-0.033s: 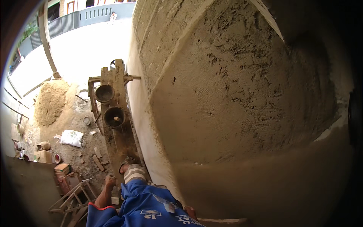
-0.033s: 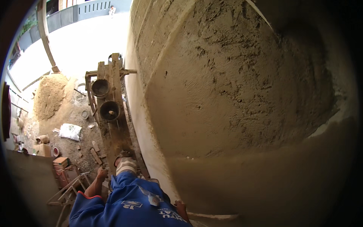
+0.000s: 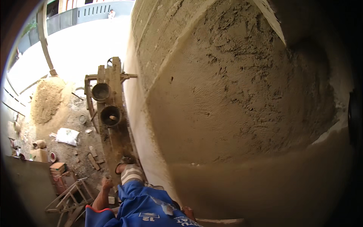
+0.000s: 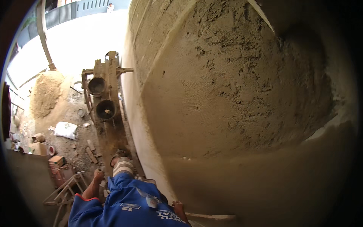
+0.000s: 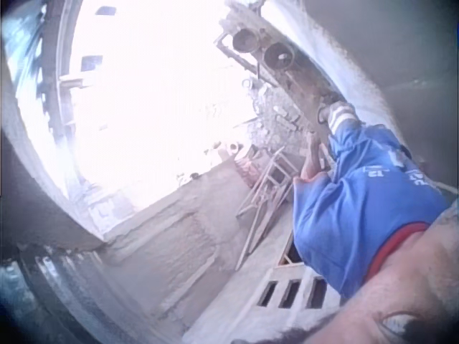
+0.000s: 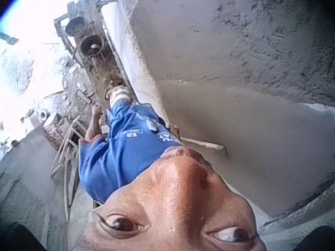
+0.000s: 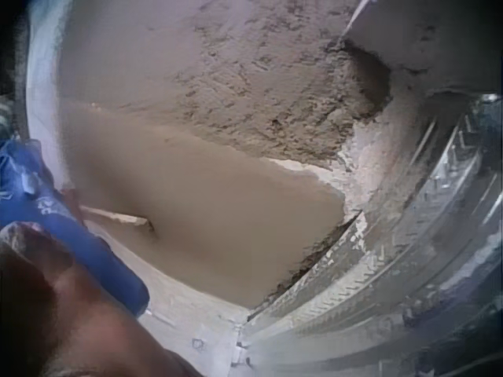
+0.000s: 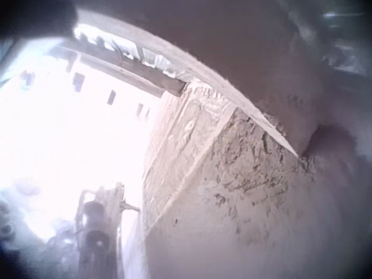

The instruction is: The person uses a wooden straight edge to level a freshly plastered ceiling, then uses a trowel to apply and smooth plaster from a bucket onto a wall corner.

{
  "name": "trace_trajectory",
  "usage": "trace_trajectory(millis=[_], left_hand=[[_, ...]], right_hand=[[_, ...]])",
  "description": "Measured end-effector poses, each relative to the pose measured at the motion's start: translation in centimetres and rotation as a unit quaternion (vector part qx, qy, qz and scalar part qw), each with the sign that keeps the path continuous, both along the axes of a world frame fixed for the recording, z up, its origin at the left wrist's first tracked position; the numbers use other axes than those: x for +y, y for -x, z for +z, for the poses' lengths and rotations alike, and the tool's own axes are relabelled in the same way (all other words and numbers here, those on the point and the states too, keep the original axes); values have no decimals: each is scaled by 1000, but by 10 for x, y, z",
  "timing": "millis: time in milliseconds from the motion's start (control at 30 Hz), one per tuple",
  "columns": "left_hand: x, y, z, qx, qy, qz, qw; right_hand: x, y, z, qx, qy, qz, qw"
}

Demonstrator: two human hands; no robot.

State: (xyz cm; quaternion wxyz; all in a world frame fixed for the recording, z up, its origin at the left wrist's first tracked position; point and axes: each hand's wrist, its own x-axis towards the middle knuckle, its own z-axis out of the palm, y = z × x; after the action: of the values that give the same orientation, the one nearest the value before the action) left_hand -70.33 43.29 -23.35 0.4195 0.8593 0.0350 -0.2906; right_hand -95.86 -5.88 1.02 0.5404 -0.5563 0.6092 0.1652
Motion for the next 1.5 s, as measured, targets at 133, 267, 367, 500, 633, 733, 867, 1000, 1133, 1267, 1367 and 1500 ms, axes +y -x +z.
trace_trajectory(millis=[133,267,367,500,633,733,867,1000,1133,1267,1367,1500], left_hand=[[-44,71,-8,160,149,370,903],[-57,122,-18,226,225,423,848],[-57,134,-60,222,153,446,853],[-45,108,-68,269,257,501,782],[-37,39,-69,147,150,349,914],[-38,-28,-37,189,226,405,866],[-38,-115,18,185,161,416,876],[-38,-153,46,173,149,362,904],[-23,-161,25,185,139,353,906],[-33,-147,21,199,136,314,918],[-36,-133,6,201,185,345,898],[-45,-118,-5,237,246,374,862]], right_hand=[[-35,7,29,85,62,34,994],[-51,-34,54,99,62,108,987],[-53,-71,60,87,78,147,982],[-39,-124,78,59,90,211,972],[-35,-141,76,26,77,195,977],[-26,-150,80,34,73,184,980],[-15,-132,73,52,58,133,988],[-2,-108,64,104,39,93,989],[14,-84,35,89,31,64,994],[32,-51,10,60,29,41,997],[42,-22,-17,26,8,15,1000],[43,16,-44,0,10,-16,1000]])
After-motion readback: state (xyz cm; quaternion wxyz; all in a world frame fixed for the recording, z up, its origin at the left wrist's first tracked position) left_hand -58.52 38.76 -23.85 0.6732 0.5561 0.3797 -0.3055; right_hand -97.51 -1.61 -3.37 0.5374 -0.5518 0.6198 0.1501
